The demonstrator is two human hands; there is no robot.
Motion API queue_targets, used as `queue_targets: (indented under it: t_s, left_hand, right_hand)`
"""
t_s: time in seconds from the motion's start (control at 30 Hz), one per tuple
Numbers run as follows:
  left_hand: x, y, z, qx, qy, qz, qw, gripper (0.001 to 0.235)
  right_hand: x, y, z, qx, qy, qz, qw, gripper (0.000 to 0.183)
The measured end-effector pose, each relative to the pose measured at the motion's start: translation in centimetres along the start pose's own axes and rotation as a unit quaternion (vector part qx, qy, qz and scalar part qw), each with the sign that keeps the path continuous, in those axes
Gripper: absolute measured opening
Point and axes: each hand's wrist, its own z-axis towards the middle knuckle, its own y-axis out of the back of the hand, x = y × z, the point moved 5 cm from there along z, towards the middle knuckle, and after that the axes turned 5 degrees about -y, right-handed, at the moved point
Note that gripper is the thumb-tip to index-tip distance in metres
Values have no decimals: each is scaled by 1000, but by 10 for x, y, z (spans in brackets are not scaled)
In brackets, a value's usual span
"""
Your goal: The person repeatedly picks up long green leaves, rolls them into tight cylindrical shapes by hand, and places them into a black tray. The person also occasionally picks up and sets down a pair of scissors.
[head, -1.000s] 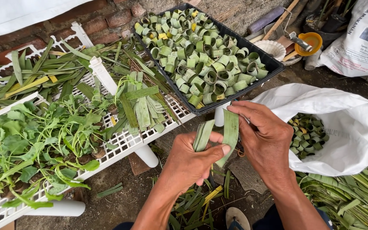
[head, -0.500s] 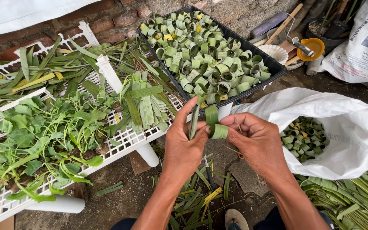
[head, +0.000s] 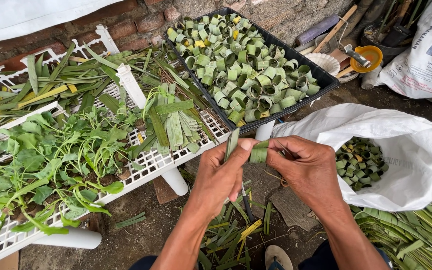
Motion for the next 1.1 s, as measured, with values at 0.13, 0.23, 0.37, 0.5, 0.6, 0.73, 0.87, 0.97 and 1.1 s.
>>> queue_targets:
  t_s: [0.13, 0.23, 0.37, 0.5, 0.6, 0.73, 0.87, 0.97, 1.1]
  left_hand:
    - [-6, 1, 3, -20, -6, -21, 1000, 30]
    - [-14, 0, 2, -28, -21, 18, 999, 25]
    - [13, 8, 9, -26, 21, 48, 998, 30]
    - [-1, 4, 5, -47, -27, 78, 996, 12]
    - [-1, 4, 5, -58, -36, 74, 995, 14]
    - [5, 11, 8, -67, -29, 83, 994, 10]
    - [2, 11, 7, -76, -35, 16, 996, 10]
    - [-8, 14, 10, -95, -70, 19, 993, 13]
    - [-25, 9, 3, -129, -112, 63, 983, 15]
  right_hand:
    - [11, -3, -3, -5, 49, -49, 998, 11]
    - [10, -5, -4, -2, 61, -63, 996, 9]
    - [8, -4, -4, -6, 72, -73, 995, 7]
    - [7, -7, -4, -4, 79, -73, 994, 7]
    - [9, -8, -4, -2, 82, -69, 994, 8]
    - [11, -9, -5, -5, 86, -68, 994, 9]
    - [16, -12, -6, 30, 33, -67, 997, 20]
    - [14, -15, -5, 69, -20, -52, 996, 30]
    - [7, -18, -5, 67, -24, 2, 997, 28]
